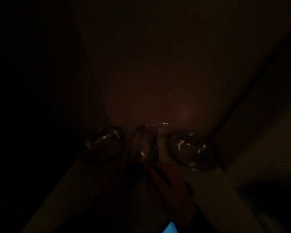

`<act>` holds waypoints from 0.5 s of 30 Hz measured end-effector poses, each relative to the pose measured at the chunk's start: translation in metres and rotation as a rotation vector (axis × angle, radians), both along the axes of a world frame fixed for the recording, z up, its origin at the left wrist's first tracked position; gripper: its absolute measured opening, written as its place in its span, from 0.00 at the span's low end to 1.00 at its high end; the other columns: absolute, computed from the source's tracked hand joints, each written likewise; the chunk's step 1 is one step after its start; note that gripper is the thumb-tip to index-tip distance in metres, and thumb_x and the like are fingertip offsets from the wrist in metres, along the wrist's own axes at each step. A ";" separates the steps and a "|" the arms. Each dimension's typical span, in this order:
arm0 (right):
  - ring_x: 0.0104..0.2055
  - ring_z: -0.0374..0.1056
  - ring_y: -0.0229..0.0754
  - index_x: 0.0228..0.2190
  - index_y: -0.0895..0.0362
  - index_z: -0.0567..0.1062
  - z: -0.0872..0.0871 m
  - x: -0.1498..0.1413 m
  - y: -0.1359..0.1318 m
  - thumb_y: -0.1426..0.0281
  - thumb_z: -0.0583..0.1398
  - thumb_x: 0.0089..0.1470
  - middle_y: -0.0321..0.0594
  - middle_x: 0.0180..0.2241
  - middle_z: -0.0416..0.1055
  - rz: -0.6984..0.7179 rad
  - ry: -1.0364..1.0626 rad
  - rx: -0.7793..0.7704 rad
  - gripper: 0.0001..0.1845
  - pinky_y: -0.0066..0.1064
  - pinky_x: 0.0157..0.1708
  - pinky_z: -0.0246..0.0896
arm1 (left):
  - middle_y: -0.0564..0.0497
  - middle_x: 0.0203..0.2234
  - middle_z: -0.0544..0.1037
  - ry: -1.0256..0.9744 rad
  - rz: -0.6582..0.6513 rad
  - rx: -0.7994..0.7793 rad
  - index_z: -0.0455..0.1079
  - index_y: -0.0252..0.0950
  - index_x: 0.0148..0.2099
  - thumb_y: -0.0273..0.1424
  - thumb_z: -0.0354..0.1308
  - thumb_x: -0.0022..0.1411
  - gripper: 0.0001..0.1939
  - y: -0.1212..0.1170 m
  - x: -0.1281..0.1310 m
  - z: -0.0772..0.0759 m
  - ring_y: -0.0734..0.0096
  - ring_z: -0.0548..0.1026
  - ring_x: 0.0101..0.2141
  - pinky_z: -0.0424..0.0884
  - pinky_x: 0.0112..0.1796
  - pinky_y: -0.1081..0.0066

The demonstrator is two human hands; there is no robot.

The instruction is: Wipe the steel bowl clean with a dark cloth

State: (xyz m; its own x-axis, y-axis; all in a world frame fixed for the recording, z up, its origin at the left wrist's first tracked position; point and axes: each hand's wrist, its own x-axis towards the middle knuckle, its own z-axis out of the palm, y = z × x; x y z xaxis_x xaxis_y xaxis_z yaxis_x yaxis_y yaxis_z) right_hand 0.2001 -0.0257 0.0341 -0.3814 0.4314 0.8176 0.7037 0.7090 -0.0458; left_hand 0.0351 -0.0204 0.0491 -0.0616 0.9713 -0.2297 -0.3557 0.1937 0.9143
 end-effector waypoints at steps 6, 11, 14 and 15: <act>0.46 0.68 0.45 0.55 0.55 0.65 0.023 0.001 0.017 0.78 0.55 0.57 0.49 0.46 0.69 -0.024 0.071 0.008 0.24 0.35 0.40 0.70 | 0.47 0.34 0.79 0.035 0.038 0.023 0.75 0.35 0.36 0.44 0.61 0.53 0.17 0.011 0.007 0.047 0.65 0.76 0.37 0.71 0.36 0.71; 0.45 0.70 0.45 0.51 0.53 0.70 0.063 0.009 0.037 0.74 0.56 0.58 0.46 0.45 0.71 -0.058 0.118 0.033 0.19 0.36 0.41 0.70 | 0.48 0.33 0.80 0.062 0.121 0.076 0.76 0.35 0.34 0.47 0.61 0.51 0.19 0.024 0.022 0.081 0.65 0.77 0.34 0.70 0.33 0.72; 0.43 0.71 0.43 0.48 0.52 0.71 0.083 0.009 0.046 0.70 0.55 0.59 0.44 0.44 0.71 -0.063 0.123 -0.043 0.15 0.35 0.39 0.70 | 0.48 0.33 0.80 0.037 0.171 0.076 0.76 0.36 0.37 0.47 0.60 0.51 0.20 0.033 0.025 0.089 0.64 0.77 0.34 0.70 0.33 0.70; 0.43 0.71 0.43 0.48 0.52 0.71 0.087 0.008 0.049 0.70 0.55 0.60 0.44 0.45 0.71 -0.064 0.134 -0.069 0.15 0.35 0.39 0.70 | 0.47 0.32 0.80 0.045 0.166 0.069 0.76 0.35 0.36 0.48 0.60 0.51 0.20 0.035 0.024 0.090 0.63 0.77 0.34 0.70 0.32 0.70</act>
